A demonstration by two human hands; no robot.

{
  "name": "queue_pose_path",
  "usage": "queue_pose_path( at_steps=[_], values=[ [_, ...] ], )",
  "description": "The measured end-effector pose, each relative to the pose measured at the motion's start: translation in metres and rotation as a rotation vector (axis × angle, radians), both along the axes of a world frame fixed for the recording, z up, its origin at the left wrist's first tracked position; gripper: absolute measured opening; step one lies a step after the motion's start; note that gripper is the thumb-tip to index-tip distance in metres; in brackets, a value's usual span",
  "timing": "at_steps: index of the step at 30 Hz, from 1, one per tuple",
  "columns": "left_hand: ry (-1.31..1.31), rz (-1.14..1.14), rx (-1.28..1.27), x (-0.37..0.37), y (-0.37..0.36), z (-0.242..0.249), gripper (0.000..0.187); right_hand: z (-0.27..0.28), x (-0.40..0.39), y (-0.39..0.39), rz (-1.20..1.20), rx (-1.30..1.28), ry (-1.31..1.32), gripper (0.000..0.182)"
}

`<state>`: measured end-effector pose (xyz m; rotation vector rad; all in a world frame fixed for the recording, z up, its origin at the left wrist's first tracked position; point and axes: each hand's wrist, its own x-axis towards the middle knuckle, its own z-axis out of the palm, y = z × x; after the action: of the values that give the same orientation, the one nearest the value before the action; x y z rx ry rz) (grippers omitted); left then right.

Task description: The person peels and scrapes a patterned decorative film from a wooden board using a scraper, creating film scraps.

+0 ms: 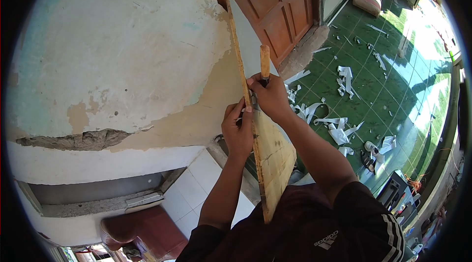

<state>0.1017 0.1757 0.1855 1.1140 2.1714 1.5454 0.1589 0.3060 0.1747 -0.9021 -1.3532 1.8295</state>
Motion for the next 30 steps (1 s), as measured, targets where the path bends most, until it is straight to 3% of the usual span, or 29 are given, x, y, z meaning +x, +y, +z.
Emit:
queue_pose_path(
  at_steps=[8, 14, 17, 23, 26, 30],
  values=[
    [-0.068, 0.016, -0.02, 0.003, 0.001, 0.006, 0.035, -0.016, -0.005, 0.007, 0.042, -0.302, 0.184, 0.025],
    [-0.01, -0.006, -0.01, -0.001, 0.0, -0.001, 0.033, 0.003, -0.005, 0.013, -0.004, 0.029, 0.003, 0.029],
    [-0.004, -0.004, -0.008, -0.001, 0.001, -0.001, 0.033, -0.007, -0.008, 0.016, 0.002, 0.074, -0.051, 0.029],
    [-0.001, -0.01, -0.014, 0.0, 0.001, 0.001, 0.033, -0.024, -0.002, 0.02, 0.092, -0.117, 0.015, 0.03],
    [0.001, -0.02, -0.011, 0.0, 0.001, 0.001, 0.033, -0.025, -0.001, 0.006, 0.011, -0.22, 0.162, 0.028],
    [-0.04, -0.008, 0.0, 0.001, 0.0, 0.003, 0.033, -0.014, 0.014, -0.005, 0.021, -0.034, 0.067, 0.029]
  ],
)
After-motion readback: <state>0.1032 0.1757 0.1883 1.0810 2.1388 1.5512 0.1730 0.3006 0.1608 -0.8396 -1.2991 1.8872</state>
